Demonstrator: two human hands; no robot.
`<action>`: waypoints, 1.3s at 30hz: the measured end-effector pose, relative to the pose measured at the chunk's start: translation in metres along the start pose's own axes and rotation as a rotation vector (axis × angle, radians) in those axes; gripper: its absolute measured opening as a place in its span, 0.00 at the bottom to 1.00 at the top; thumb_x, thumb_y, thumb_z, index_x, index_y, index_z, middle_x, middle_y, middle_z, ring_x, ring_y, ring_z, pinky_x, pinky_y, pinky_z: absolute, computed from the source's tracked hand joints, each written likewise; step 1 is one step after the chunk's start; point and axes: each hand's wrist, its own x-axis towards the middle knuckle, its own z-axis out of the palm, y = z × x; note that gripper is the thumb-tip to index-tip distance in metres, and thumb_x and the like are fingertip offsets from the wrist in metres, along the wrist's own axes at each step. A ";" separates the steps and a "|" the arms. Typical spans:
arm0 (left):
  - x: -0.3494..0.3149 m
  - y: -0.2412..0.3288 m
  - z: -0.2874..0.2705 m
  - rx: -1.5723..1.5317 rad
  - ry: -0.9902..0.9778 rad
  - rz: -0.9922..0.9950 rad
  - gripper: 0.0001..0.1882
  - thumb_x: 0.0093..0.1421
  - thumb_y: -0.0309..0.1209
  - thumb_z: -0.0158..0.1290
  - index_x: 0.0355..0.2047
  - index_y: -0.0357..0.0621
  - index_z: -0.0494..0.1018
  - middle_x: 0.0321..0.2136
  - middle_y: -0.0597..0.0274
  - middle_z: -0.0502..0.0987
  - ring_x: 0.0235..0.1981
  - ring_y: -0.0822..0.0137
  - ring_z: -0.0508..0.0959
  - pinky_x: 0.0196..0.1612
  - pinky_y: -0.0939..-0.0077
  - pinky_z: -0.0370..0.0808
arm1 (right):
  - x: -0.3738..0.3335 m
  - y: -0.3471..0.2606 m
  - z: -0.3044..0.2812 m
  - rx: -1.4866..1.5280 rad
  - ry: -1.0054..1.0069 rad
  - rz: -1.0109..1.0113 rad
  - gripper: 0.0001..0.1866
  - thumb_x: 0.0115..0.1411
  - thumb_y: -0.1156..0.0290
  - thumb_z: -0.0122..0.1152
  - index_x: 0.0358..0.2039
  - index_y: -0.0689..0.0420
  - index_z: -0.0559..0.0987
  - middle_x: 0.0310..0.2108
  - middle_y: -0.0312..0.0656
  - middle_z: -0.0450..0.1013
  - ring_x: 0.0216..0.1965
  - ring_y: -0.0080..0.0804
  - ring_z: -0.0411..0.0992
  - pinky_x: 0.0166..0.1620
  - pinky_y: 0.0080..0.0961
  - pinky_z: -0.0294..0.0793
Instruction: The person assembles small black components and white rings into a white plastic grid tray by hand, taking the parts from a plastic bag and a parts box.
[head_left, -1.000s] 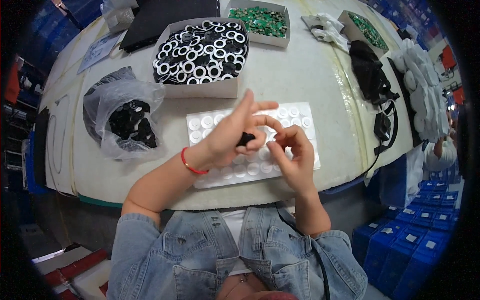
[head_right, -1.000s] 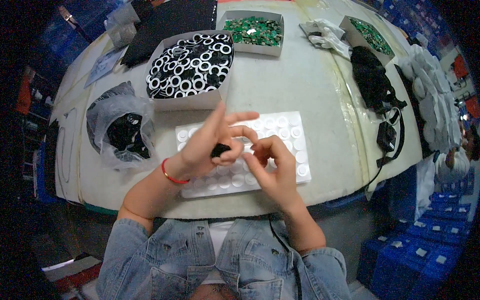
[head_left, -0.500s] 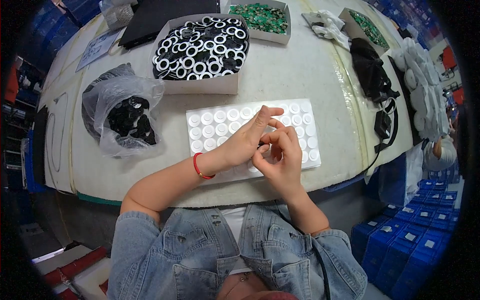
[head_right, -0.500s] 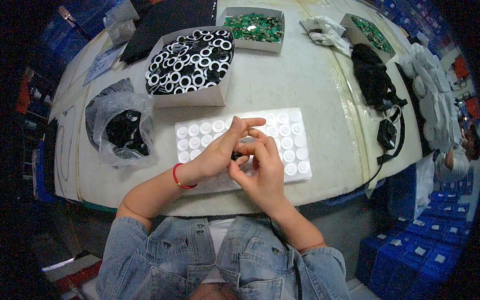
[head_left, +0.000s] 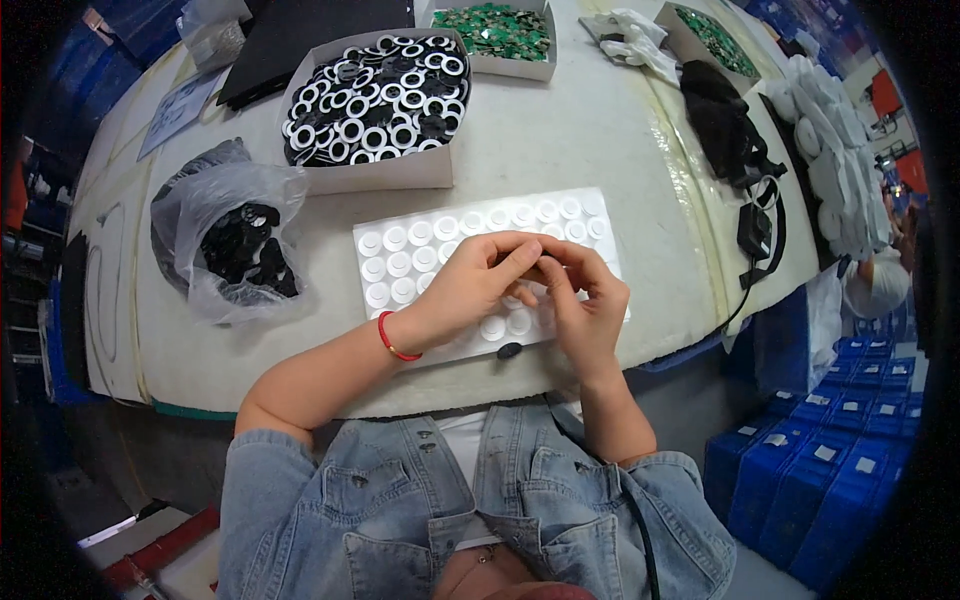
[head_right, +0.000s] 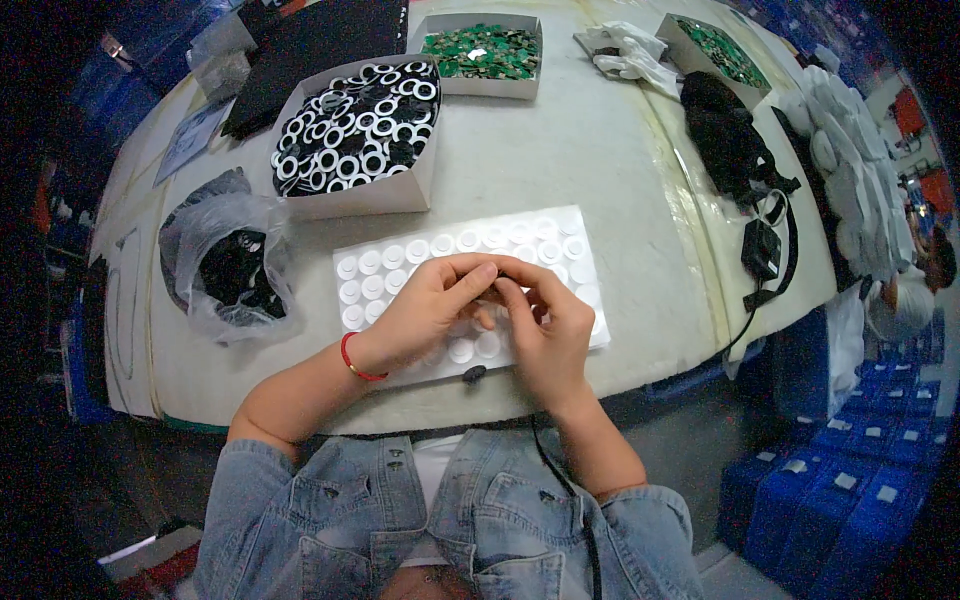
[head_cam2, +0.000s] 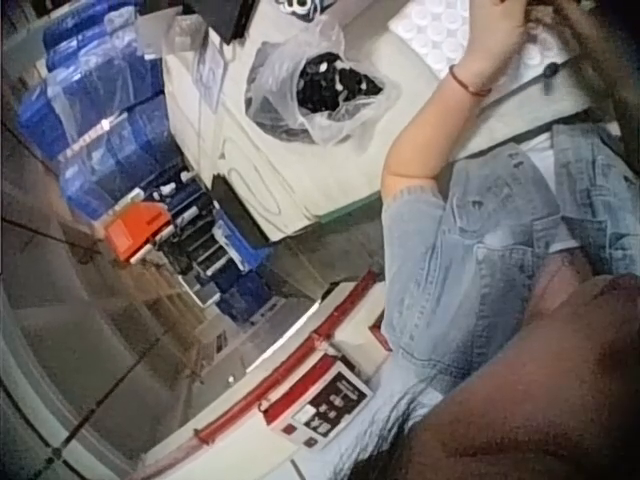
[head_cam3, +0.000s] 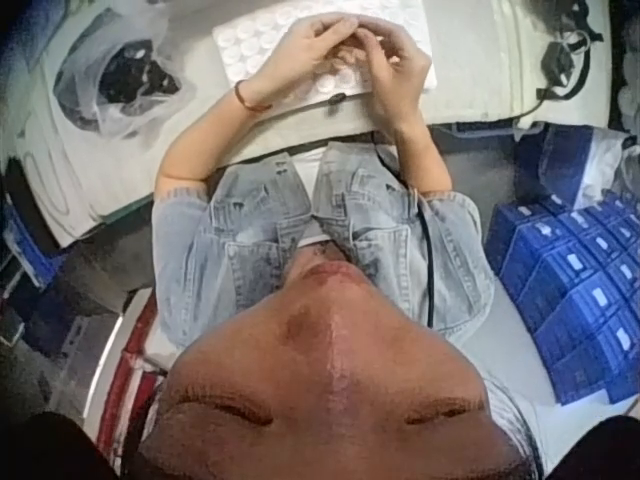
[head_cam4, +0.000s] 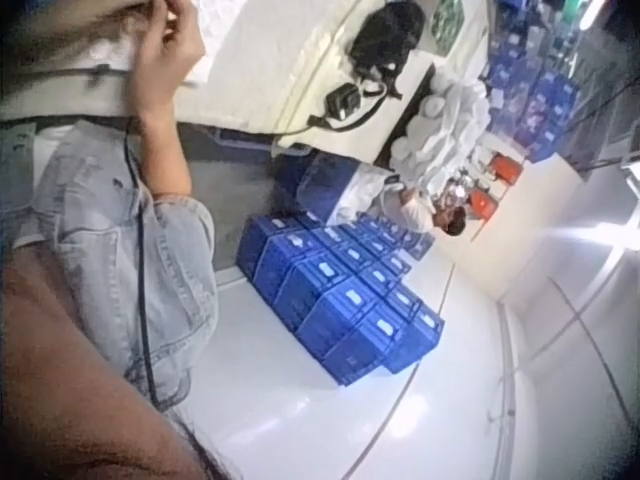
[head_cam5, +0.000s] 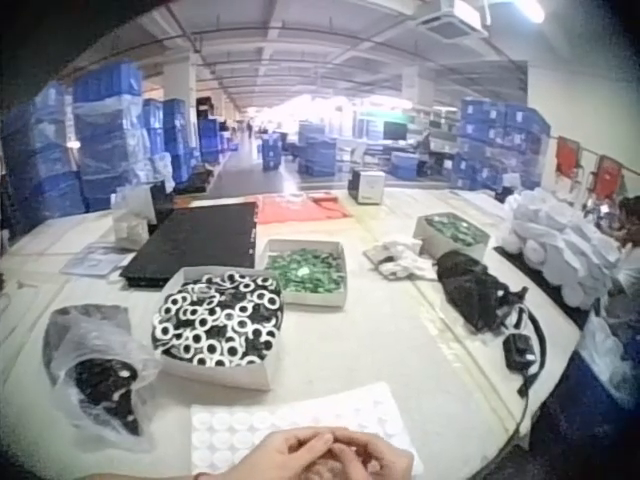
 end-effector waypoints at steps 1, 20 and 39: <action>0.001 -0.002 0.000 0.000 -0.003 -0.003 0.18 0.69 0.35 0.42 0.51 0.33 0.69 0.37 0.61 0.77 0.31 0.78 0.76 0.37 0.85 0.75 | 0.001 0.001 -0.002 -0.001 0.003 0.002 0.08 0.56 0.78 0.61 0.38 0.61 0.80 0.26 0.38 0.77 0.22 0.18 0.70 0.24 0.15 0.66; 0.013 -0.003 -0.016 -0.198 0.102 -0.114 0.16 0.66 0.27 0.46 0.50 0.29 0.69 0.43 0.54 0.75 0.40 0.72 0.79 0.46 0.82 0.78 | 0.000 0.030 -0.109 -0.167 0.050 0.309 0.07 0.57 0.76 0.60 0.36 0.64 0.79 0.27 0.33 0.74 0.24 0.14 0.65 0.28 0.15 0.64; 0.012 -0.006 -0.017 -0.093 0.045 -0.099 0.16 0.66 0.30 0.48 0.50 0.33 0.69 0.43 0.53 0.76 0.40 0.72 0.79 0.46 0.82 0.77 | 0.034 0.019 -0.093 -0.578 -0.287 0.110 0.05 0.53 0.76 0.62 0.29 0.63 0.76 0.25 0.44 0.70 0.24 0.34 0.69 0.30 0.26 0.68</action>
